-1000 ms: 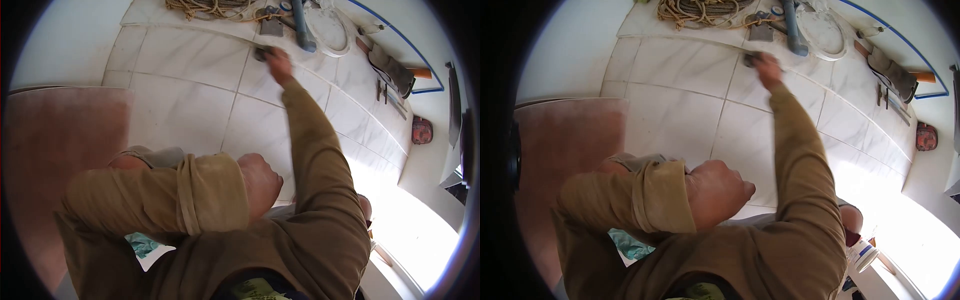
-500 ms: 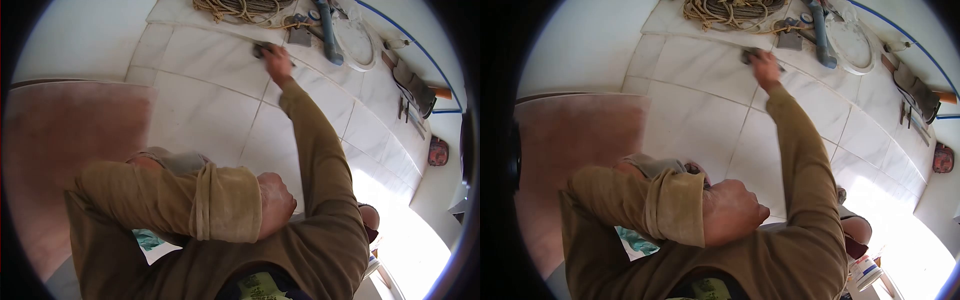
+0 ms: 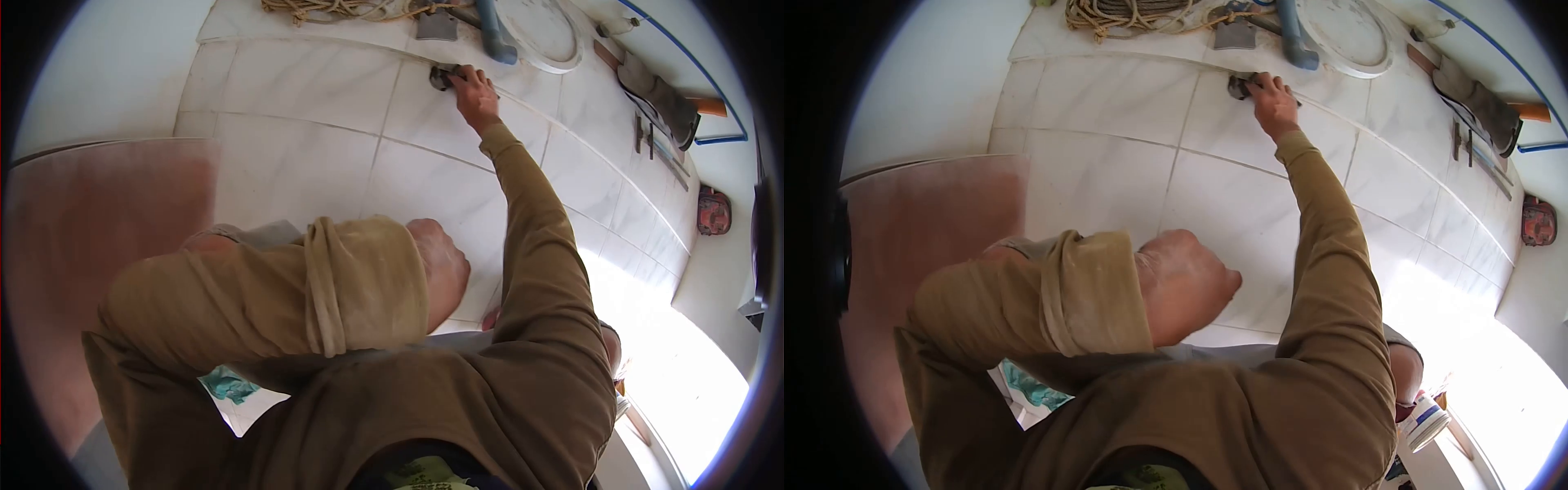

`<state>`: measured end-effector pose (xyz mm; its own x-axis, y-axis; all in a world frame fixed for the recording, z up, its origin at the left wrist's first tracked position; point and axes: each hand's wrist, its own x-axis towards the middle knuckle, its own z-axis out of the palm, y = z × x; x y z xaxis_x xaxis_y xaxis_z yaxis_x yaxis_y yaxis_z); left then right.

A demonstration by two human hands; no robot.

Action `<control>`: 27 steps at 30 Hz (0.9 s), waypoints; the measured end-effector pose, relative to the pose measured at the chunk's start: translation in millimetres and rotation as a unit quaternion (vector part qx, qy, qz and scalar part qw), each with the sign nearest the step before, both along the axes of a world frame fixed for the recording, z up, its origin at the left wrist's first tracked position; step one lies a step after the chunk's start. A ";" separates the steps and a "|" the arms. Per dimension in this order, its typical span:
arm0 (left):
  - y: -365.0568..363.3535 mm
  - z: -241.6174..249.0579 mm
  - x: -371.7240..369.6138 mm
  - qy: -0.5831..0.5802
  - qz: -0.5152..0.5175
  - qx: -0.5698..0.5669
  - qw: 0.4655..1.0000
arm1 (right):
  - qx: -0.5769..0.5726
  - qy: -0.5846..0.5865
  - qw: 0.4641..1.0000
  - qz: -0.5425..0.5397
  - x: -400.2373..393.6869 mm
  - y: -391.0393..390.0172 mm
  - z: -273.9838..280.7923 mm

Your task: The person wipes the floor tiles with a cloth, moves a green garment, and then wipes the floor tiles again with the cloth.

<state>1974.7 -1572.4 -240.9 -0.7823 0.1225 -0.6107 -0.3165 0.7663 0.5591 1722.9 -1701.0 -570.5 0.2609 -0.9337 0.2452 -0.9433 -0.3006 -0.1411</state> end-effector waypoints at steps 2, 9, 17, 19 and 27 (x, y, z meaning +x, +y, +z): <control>8.5 12.1 -7.3 0.026 0.008 0.016 0.999 | 0.003 0.014 1.000 -0.018 -18.8 11.7 8.8; 69.1 38.9 -78.6 0.020 0.131 -0.010 0.991 | -0.073 -0.044 0.996 0.013 -21.8 19.7 3.9; 120.2 -8.5 -193.7 -0.003 0.196 -0.146 0.970 | -0.024 -0.030 0.997 0.064 -45.7 4.5 -1.6; 122.5 -45.7 -230.1 -0.008 0.181 -0.186 0.966 | -0.014 -0.041 0.997 0.059 -69.1 11.9 -4.1; 108.2 -56.1 -352.7 0.031 0.079 -0.167 0.982 | -0.020 -0.079 0.996 0.023 -194.7 71.6 -10.1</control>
<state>1622.0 -1464.1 -297.1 -0.8124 -0.2029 -0.5466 -0.4198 0.8542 0.3069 1528.2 -1629.3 -580.6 0.2587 -0.9103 0.3231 -0.8954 -0.3514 -0.2733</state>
